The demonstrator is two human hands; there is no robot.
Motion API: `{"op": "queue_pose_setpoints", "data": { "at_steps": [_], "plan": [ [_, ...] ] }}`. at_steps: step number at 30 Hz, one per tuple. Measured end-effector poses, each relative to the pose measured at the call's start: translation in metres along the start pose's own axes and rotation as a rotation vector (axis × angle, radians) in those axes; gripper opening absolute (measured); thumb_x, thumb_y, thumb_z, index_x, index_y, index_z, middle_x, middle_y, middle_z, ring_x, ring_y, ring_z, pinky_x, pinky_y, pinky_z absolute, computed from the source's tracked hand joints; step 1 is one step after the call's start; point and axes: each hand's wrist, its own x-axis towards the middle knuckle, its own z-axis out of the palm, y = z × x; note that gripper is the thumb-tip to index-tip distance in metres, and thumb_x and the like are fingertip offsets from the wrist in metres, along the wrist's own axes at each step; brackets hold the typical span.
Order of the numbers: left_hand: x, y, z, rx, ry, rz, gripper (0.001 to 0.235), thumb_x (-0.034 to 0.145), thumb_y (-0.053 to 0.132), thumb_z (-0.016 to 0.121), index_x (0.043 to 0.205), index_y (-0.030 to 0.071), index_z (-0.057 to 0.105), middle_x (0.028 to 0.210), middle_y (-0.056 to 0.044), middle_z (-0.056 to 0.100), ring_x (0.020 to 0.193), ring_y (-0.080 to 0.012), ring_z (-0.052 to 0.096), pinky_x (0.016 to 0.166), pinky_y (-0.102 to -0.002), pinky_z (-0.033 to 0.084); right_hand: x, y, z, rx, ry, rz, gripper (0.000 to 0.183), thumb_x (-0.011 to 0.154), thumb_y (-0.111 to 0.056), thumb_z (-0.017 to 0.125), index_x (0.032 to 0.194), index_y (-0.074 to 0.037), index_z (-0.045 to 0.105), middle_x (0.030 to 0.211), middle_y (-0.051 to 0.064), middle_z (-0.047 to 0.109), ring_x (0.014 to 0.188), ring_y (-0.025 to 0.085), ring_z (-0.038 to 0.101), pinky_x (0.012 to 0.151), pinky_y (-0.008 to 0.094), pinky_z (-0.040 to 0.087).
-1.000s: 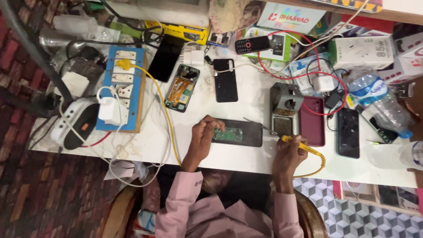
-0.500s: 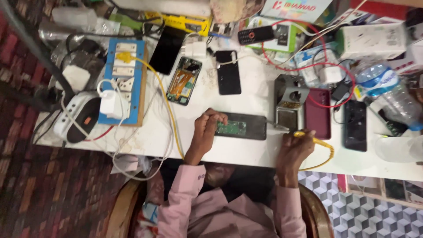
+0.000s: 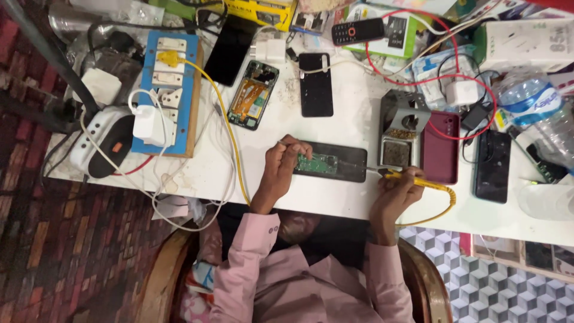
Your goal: The person uses a soldering iron and a small tool to work on the exposed circuit board of a disassembled smartphone. They repeatedly apply heat to specific points on the board while manipulating components with the other hand.
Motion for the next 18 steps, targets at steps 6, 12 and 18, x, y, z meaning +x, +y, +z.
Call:
{"op": "queue_pose_setpoints", "data": {
  "at_steps": [6,12,18],
  "plan": [
    [0.0015,-0.0002,-0.0006,0.062,0.01,-0.027,0.028,0.113,0.027,0.05,0.095,0.007,0.057,0.087,-0.004,0.069,0.061,-0.0013,0.038,0.056,-0.021,0.037,-0.004,-0.0032,0.0062,-0.058,-0.037,-0.024,0.015,0.112,-0.025,0.05,0.107,-0.01,0.049,0.073,-0.001,0.047,0.06,0.008,0.041,0.055,0.026,0.041],
    [-0.0003,-0.0031,-0.0008,-0.007,-0.017,0.044,0.029,0.116,0.029,0.049,0.098,0.007,0.057,0.091,-0.005,0.067,0.075,-0.0062,0.052,0.069,-0.024,0.044,-0.0028,-0.0029,0.0059,-0.046,-0.017,-0.007,0.017,0.114,-0.024,0.051,0.106,-0.009,0.049,0.071,0.0,0.044,0.06,0.008,0.042,0.055,0.027,0.042],
    [-0.0015,-0.0031,-0.0006,-0.042,-0.025,0.026,0.029,0.115,0.027,0.048,0.097,0.005,0.054,0.092,-0.008,0.065,0.088,-0.0133,0.06,0.088,-0.03,0.052,-0.0037,-0.002,0.0034,-0.055,-0.073,-0.033,0.015,0.114,-0.023,0.05,0.107,-0.009,0.048,0.072,-0.001,0.043,0.061,0.009,0.041,0.057,0.028,0.043]
  ]
}}
